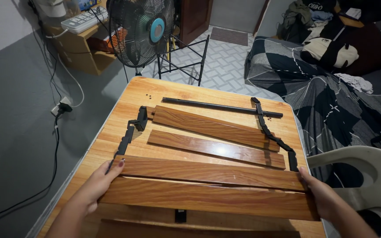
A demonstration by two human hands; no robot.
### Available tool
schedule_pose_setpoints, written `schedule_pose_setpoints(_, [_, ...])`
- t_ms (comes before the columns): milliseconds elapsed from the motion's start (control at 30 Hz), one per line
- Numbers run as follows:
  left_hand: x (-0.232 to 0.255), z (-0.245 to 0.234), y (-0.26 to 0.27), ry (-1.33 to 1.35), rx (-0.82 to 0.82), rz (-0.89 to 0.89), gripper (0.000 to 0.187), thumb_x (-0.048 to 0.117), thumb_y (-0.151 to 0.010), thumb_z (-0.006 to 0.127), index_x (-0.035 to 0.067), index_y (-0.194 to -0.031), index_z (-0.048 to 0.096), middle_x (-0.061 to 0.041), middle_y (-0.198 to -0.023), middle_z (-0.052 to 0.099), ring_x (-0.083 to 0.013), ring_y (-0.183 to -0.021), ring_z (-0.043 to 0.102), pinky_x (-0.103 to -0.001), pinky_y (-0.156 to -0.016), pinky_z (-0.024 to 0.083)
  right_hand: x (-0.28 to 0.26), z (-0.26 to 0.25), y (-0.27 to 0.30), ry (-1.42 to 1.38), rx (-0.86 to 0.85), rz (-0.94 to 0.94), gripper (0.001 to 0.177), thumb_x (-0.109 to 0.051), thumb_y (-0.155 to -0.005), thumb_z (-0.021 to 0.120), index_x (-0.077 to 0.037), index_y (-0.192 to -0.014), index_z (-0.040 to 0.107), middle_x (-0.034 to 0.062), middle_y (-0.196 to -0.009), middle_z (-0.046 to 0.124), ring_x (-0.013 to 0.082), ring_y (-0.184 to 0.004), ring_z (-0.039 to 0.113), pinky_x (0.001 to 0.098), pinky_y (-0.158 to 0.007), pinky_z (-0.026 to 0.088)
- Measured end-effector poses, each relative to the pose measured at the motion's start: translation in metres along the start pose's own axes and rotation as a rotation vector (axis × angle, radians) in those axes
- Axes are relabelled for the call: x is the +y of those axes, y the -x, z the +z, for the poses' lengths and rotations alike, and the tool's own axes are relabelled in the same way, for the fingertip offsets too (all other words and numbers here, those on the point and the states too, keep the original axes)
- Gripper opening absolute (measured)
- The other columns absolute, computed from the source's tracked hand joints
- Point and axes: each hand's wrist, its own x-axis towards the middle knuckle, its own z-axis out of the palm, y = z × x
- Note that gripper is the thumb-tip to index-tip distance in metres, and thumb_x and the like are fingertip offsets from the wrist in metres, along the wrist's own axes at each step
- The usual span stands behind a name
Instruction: The person assembles wooden slats and black plastic connectors on a table, aligning and interlocking them to form a frame-like structure. The hands repeatedly adjust and secure the pieces without using tools.
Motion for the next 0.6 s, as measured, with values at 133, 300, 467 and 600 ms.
schedule_pose_setpoints(133, [0.005,-0.002,0.003,0.010,-0.037,0.006,0.062,0.049,-0.091,0.062,0.007,-0.137,0.057,-0.019,-0.127,0.070,-0.0256,-0.118,0.066,-0.044,-0.097,0.055,0.034,-0.001,0.003,0.070,0.191,-0.198,0.071,-0.065,-0.099,0.046,-0.009,-0.142,0.054,0.0290,-0.137,0.059,0.0446,-0.128,0.059,0.0600,-0.105,0.043])
schedule_pose_setpoints(300, [0.015,-0.004,-0.007,0.024,-0.030,-0.003,0.063,0.048,-0.094,0.062,0.008,-0.141,0.051,-0.021,-0.130,0.067,-0.0270,-0.123,0.065,-0.044,-0.100,0.055,0.106,0.045,0.024,0.138,0.940,-1.092,0.065,-0.067,-0.095,0.048,-0.021,-0.142,0.053,0.0223,-0.143,0.053,0.0435,-0.130,0.055,0.0667,-0.103,0.039])
schedule_pose_setpoints(467, [0.030,0.002,-0.006,0.029,-0.034,-0.030,0.064,0.049,-0.093,0.061,0.009,-0.142,0.054,-0.018,-0.132,0.067,-0.0260,-0.123,0.063,-0.044,-0.099,0.054,0.132,0.128,0.033,0.603,0.476,-1.558,0.061,-0.069,-0.091,0.050,-0.033,-0.141,0.053,0.0156,-0.149,0.047,0.0424,-0.132,0.051,0.0734,-0.101,0.036])
schedule_pose_setpoints(600, [0.041,0.008,0.006,0.107,-0.074,0.005,0.065,0.049,-0.090,0.063,0.010,-0.141,0.058,-0.014,-0.132,0.068,-0.0232,-0.121,0.063,-0.042,-0.096,0.054,0.166,0.174,0.040,0.981,0.266,-1.679,0.059,-0.070,-0.088,0.051,-0.043,-0.140,0.052,0.0102,-0.153,0.043,0.0415,-0.133,0.048,0.0788,-0.100,0.033])
